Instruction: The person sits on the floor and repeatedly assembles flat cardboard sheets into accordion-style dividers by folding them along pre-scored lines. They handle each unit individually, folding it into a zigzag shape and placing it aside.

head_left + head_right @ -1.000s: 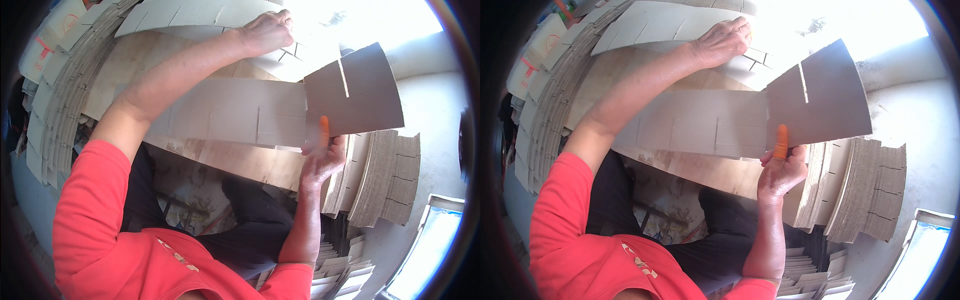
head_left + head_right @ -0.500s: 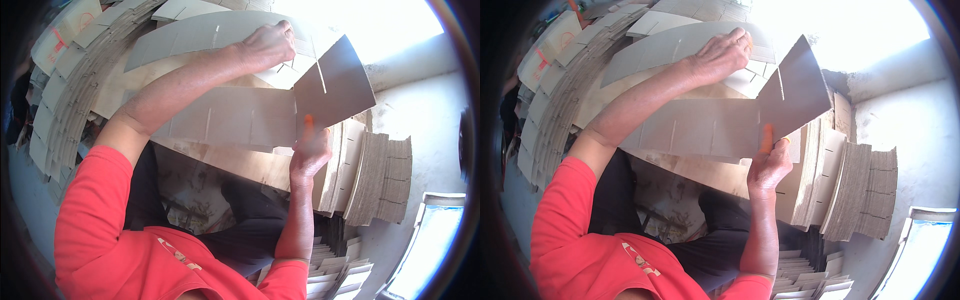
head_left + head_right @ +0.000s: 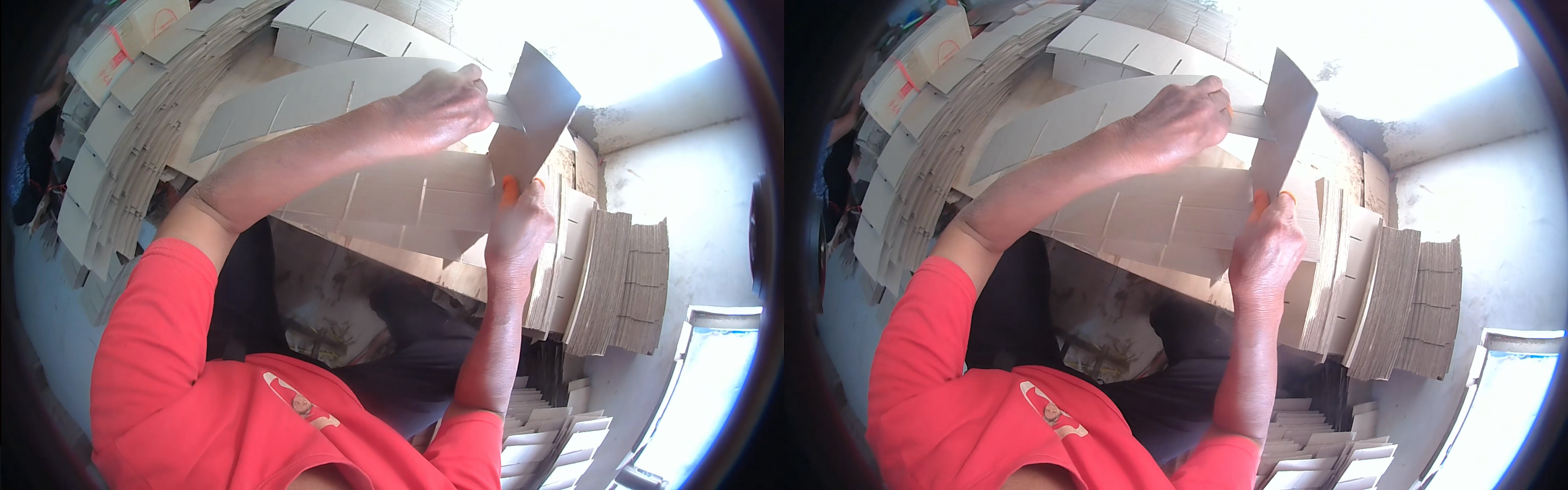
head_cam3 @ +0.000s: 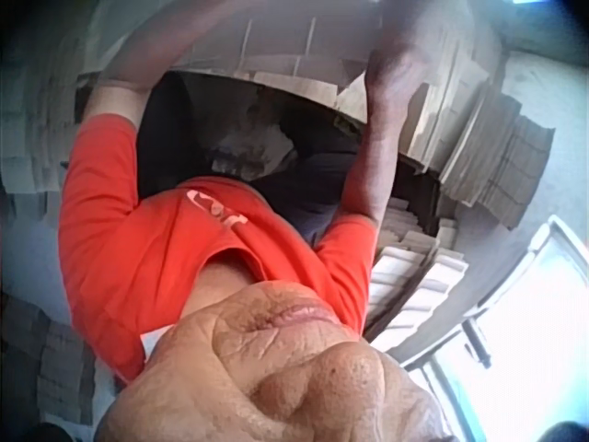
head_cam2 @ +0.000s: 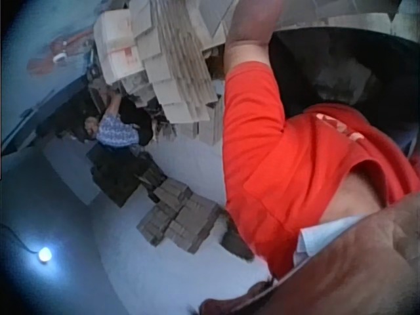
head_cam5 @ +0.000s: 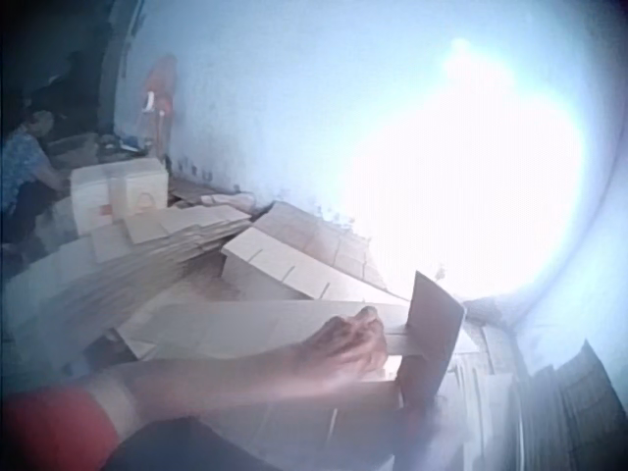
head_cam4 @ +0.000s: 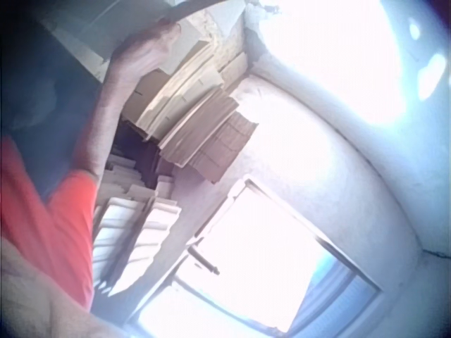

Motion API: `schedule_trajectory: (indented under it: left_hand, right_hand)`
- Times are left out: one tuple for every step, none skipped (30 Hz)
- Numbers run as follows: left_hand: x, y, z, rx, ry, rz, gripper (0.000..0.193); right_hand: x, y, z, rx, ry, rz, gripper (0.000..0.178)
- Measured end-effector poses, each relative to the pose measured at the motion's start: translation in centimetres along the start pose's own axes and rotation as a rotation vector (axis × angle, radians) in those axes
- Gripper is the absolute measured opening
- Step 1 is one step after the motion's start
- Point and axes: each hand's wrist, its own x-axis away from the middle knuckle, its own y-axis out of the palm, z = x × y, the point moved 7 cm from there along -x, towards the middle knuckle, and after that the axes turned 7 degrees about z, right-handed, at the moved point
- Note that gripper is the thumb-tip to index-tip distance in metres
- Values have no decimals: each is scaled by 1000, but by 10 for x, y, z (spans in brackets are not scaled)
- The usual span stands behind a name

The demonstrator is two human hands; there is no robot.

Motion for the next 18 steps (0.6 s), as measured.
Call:
schedule_trajectory:
  left_hand:
    - [1, -1, -4, -2, -10, 1, 14]
    - [2, -3, -7, -4, -19, 1, 15]
    - [3, -5, -10, -9, -32, 5, 14]
    - [2, -7, -12, -14, -46, 9, 14]
    - [2, -9, -15, -19, -59, 13, 14]
    - [3, -11, -15, 5, -41, 9, 13]
    - [4, -13, -16, 28, -23, 5, 12]
    - [5, -14, -16, 51, -5, 1, 11]
    - [5, -17, -10, 96, 3, -18, 9]
    - [5, -21, -1, 142, 11, -38, 7]
    - [6, -22, 4, 188, 19, -58, 5]
    - [8, -18, 3, 182, 1, -90, 4]
    - [11, -13, 1, 176, -18, -123, 3]
    - [13, -5, -3, 171, -36, -156, 2]
    - [27, -1, -15, 269, -32, 57, 4]
    - [19, 7, -21, 258, -191, -370, 8]
    - [25, 24, -26, 291, -206, -370, 10]
    - [38, 35, -38, 308, -230, -370, 13]
  right_hand:
    - [-3, -4, -5, -13, -4, -4, 19]
    - [-5, -6, -10, -27, -7, -8, 19]
    - [-7, -7, -15, -30, -17, -5, 19]
    - [-8, -6, -18, -48, -33, 9, 19]
    - [-9, -4, -21, -66, -48, 22, 19]
    - [-9, -3, -22, -81, -63, 34, 18]
    - [-10, 0, -22, -64, -61, 12, 16]
    - [-10, 2, -23, -47, -59, -10, 14]
    - [-10, 5, -20, -29, -48, -35, 12]
    - [-11, 8, -19, 28, -94, -78, 9]
    - [-12, 12, -17, 84, -139, -120, 8]
    - [-13, 15, -17, 137, -186, -161, 7]
    - [-16, 22, -15, 156, -113, -289, 8]
    - [-19, 30, -17, 132, -195, -273, 8]
    - [-20, 38, -18, 106, -276, -256, 8]
    - [-23, 43, -18, 96, -341, -238, 9]
    - [-29, 57, -13, 107, -287, -363, 11]
    - [-37, 75, -17, 104, -243, -485, 15]
